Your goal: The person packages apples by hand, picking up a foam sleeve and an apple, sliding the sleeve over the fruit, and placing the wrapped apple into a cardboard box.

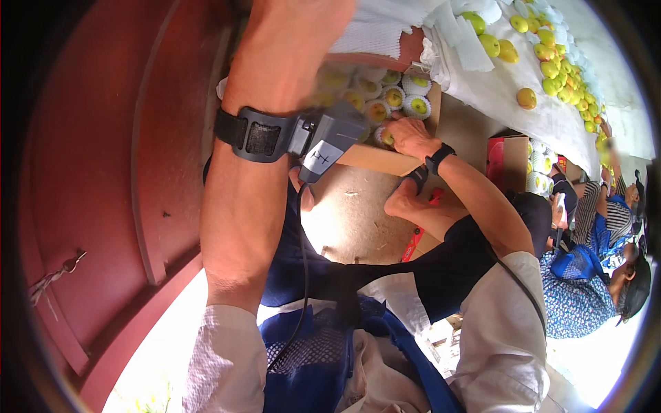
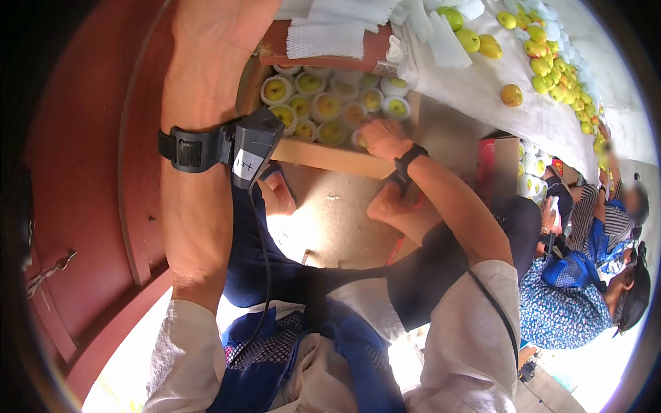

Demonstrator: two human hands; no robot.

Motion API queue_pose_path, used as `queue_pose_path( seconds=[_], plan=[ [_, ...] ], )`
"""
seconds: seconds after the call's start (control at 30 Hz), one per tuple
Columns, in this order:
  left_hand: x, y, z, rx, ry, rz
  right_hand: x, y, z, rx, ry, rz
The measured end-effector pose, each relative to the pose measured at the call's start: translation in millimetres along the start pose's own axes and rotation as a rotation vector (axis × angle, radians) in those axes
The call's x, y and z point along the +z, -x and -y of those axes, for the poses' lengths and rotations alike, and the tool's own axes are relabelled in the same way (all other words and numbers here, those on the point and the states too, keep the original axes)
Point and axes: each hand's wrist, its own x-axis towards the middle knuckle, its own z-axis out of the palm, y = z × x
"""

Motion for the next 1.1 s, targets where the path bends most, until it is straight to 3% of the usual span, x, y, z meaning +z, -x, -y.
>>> queue_pose_path(
  seconds=[0.07,0.13,0.3,0.37,0.5,0.63,0.7,0.9,1.03,1.1],
  plan=[
    [-1.3,-0.9,-0.6,-0.015,0.001,-0.002,-5.2,1.1,-1.4,-0.021,0.016,0.04],
    [-0.7,-1.7,-1.1,0.002,-0.047,-0.014,-9.7,7.2,-6.8,-0.059,-0.118,-0.137],
    [-2.9,-1.1,-5.1,-0.027,0.008,-0.057,-56.8,38.5,-23.2,-0.046,-0.147,-0.043],
    [-4.1,-1.2,-5.9,-0.02,0.01,-0.066,-65.6,50.1,-37.9,-0.285,-0.21,-0.16],
    [-9.3,-8.3,-2.3,-0.027,-0.009,-0.049,-116.4,90.8,-20.1,-0.203,-0.433,-0.182],
    [1.5,-2.0,-2.3,-0.04,0.001,-0.058,-135.2,101.8,-20.1,-0.243,-0.652,-0.384],
    [-0.1,-1.3,-2.0,-0.044,-0.008,-0.025,-137.4,101.5,-27.1,-0.142,-0.897,-0.417],
    [1.1,0.5,-0.5,-0.06,-0.015,-0.032,-153.0,98.6,-63.4,0.081,-1.041,-0.648],
    [2.9,2.8,4.5,-0.071,-0.02,-0.022,-148.5,85.7,-91.8,0.342,-0.944,-0.828],
    [5.9,3.4,6.3,-0.07,-0.023,-0.019,-150.0,73.5,-96.6,0.349,-0.827,-0.905]
  ],
)
